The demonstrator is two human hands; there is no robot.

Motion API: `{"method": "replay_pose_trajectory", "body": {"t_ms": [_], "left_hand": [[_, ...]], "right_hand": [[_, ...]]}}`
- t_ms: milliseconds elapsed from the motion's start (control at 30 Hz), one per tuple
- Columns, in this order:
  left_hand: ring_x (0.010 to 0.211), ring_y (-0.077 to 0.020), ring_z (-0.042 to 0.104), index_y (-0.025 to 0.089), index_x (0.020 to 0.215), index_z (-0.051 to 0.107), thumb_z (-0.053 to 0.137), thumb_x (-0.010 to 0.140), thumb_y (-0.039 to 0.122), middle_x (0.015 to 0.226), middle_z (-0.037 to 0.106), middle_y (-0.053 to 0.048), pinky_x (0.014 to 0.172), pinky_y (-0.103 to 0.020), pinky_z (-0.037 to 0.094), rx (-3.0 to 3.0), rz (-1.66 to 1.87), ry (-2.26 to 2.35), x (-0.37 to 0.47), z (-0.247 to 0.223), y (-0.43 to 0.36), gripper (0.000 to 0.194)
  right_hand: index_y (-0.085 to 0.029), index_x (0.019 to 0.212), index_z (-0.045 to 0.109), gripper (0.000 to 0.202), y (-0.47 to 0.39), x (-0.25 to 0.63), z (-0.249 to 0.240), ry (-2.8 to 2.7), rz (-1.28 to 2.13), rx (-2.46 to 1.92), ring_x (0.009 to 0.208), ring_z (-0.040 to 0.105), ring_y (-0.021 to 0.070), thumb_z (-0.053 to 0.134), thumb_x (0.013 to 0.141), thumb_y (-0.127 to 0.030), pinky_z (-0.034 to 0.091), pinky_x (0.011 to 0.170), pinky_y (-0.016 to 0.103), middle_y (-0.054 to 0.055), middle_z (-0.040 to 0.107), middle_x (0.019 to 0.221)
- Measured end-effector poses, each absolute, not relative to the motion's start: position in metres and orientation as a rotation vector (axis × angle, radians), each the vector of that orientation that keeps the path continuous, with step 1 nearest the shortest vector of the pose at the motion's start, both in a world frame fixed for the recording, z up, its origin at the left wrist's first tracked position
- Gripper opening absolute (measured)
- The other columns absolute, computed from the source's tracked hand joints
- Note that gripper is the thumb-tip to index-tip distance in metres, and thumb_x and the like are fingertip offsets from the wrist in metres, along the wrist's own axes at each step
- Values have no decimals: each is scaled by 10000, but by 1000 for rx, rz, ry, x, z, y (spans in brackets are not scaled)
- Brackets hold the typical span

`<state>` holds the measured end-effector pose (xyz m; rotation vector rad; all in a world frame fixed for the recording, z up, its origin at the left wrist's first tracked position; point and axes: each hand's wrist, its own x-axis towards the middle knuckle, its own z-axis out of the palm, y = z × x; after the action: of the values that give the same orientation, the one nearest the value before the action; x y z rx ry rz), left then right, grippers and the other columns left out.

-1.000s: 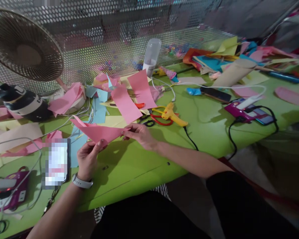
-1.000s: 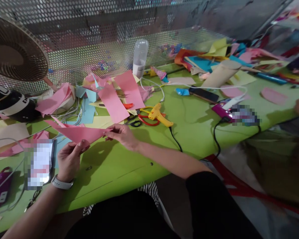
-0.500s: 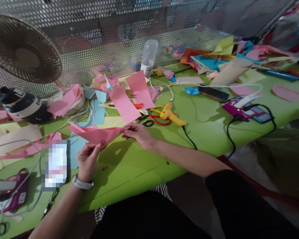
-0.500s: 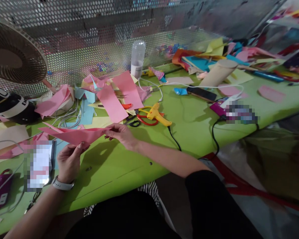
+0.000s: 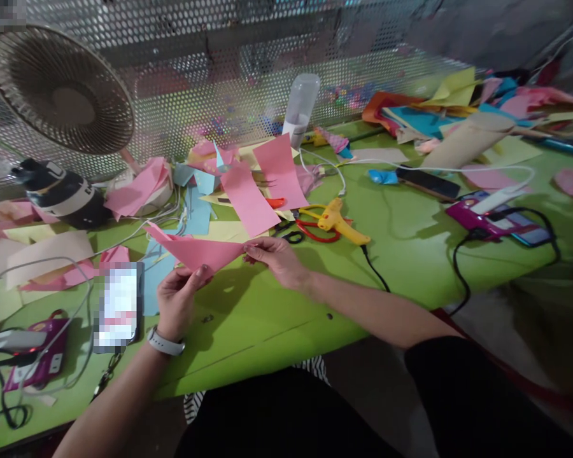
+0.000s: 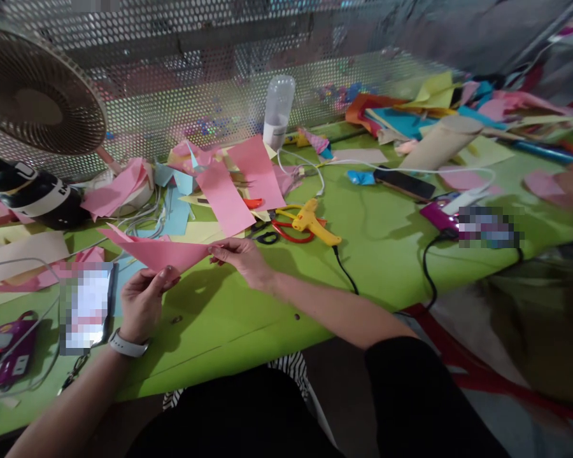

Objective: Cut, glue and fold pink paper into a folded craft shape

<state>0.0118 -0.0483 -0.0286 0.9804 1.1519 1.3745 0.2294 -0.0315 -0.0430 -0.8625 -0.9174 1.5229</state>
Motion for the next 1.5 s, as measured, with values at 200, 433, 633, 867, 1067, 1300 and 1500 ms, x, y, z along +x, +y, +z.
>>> {"method": "replay_pose_trajectory", "body": {"t_ms": [200,433,633,867,1067,1300,1500], "left_hand": [[596,-137,697,176,663,640,909,574,374,655,720,12,688,-314,643,915,1345,1133,14,-25,-48,345],[602,-131,692,175,665,646,909,574,384,653,715,15,701,-318,644,895,1340,1112,16,-23,-49,348],[650,-153,716,166,686,652,903,590,373,711,738,-11,721,-323,638,896,1323,1122,14,-27,-50,339],[720,-163,736,179,863,571,900,615,299,767,742,3,685,-293,632,878,1336,1042,13,-29,-52,429],[734,-176,744,221,1192,544,887,646,279,779,754,12,691,-297,630,881,1320,1009,12,-30,-53,648],[714,-151,737,164,847,677,906,608,294,778,766,-18,703,-257,617,855,1304,1034,15,-25,-54,356],[711,-142,734,165,824,694,916,587,291,765,765,-15,707,-248,608,819,1293,1045,13,-26,-51,348]], "right_hand": [[-235,770,768,295,-31,228,-39,-848,1543,-879,618,633,101,888,589,-434,520,598,252,-16,730,717],[-240,774,771,267,-32,228,-38,-837,1556,-864,623,626,104,880,616,-426,524,611,268,-6,725,728],[-265,758,771,247,-34,228,-38,-835,1532,-889,615,625,101,888,608,-423,529,606,266,-16,726,722],[-267,749,776,235,-38,227,-39,-835,1496,-905,602,624,101,893,596,-403,515,585,254,-18,727,687],[-271,753,780,246,-39,228,-40,-833,1493,-893,596,636,96,901,582,-398,530,586,242,-24,739,695],[-281,765,782,242,-38,228,-42,-840,1478,-878,598,658,86,900,591,-401,545,601,229,-31,749,702],[-272,779,784,269,-37,227,-42,-792,1491,-864,604,674,102,896,588,-424,546,595,243,-28,751,711]]}}
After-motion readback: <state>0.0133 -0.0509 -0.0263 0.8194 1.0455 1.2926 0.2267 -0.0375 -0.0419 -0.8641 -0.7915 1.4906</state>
